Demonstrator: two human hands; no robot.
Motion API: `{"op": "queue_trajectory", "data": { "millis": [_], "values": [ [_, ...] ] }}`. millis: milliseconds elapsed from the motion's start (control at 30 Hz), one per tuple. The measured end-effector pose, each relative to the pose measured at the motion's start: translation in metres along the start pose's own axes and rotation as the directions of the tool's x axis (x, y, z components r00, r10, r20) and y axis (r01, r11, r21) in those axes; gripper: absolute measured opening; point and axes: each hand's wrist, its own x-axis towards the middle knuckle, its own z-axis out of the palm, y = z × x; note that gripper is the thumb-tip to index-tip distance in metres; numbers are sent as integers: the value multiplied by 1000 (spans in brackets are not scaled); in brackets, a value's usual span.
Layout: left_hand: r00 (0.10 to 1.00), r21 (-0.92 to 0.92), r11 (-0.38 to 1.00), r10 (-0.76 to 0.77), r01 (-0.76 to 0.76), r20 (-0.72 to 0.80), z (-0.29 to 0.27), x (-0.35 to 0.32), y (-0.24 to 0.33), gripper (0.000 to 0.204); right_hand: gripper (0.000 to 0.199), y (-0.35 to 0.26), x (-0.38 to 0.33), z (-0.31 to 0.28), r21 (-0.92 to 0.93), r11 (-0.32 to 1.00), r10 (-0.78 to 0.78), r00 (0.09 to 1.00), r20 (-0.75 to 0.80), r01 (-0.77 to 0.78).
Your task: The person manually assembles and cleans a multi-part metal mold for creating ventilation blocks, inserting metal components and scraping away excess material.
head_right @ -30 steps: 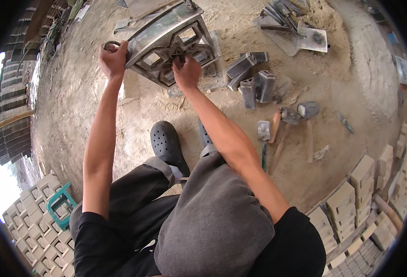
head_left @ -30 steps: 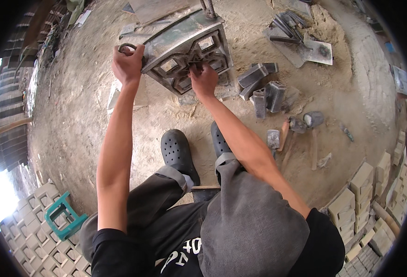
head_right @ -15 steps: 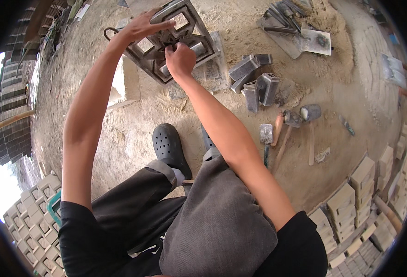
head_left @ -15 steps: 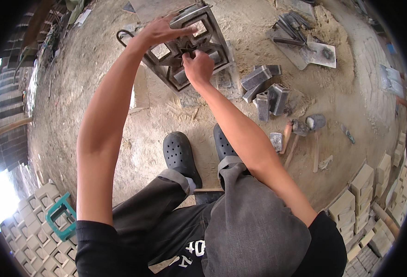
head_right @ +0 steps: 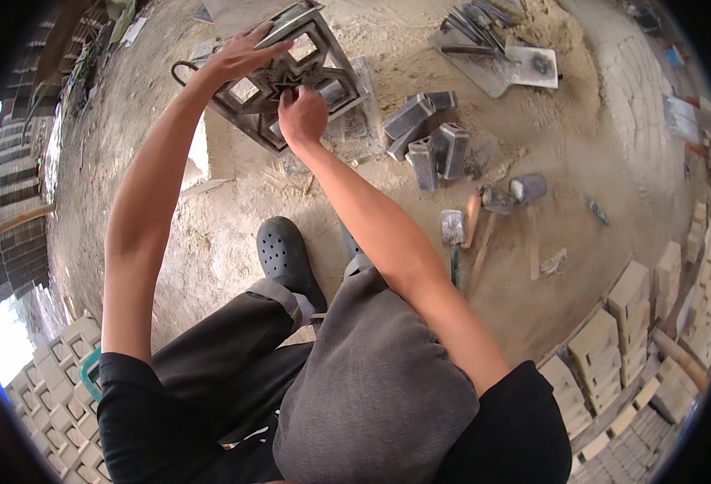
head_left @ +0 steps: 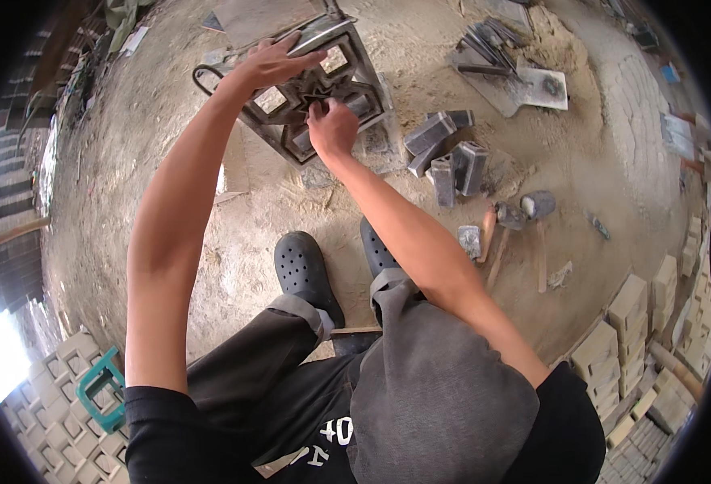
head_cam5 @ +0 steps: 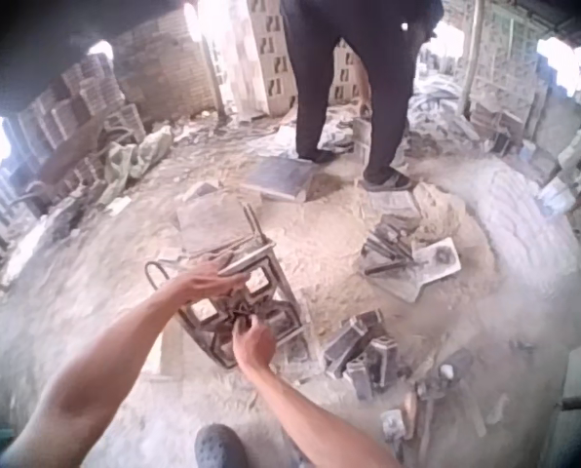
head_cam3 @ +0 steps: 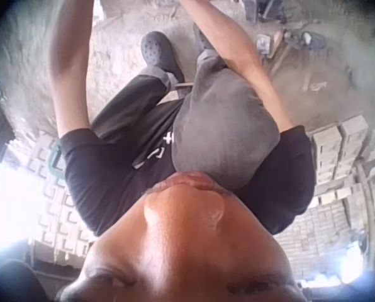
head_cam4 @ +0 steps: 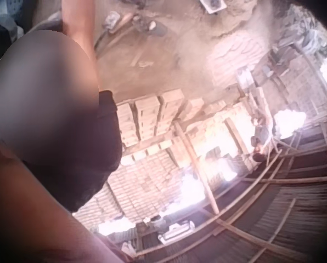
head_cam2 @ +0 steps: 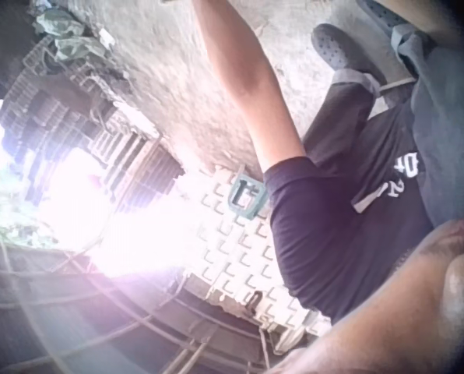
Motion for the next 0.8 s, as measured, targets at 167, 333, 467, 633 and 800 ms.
{"op": "queue_trajectory", "data": {
  "millis": [167, 333, 467, 633, 800],
  "values": [
    [1000, -18, 999, -28, 28, -14, 0, -5, -6, 116, 25, -14, -17, 2, 35, 998, -44, 992, -115, 48],
    [997, -90, 994, -61, 66, 51, -4, 3, -19, 117, 25, -28, -17, -1, -39, 999, -2, 998, -55, 0],
    [996, -81, 994, -62, 67, 61, -3, -5, -9, 115, 27, -21, -17, -9, -78, 997, 2, 1000, 20, 0],
    [995, -80, 992, -92, 95, 41, -1, -10, -8, 115, 28, -20, -15, -15, 49, 994, 89, 991, 104, -94],
    [993, -117, 986, -111, 115, 40, 0, -6, -8, 117, 29, -10, -10, -25, 247, 933, 182, 934, 308, -263]
  ]
}}
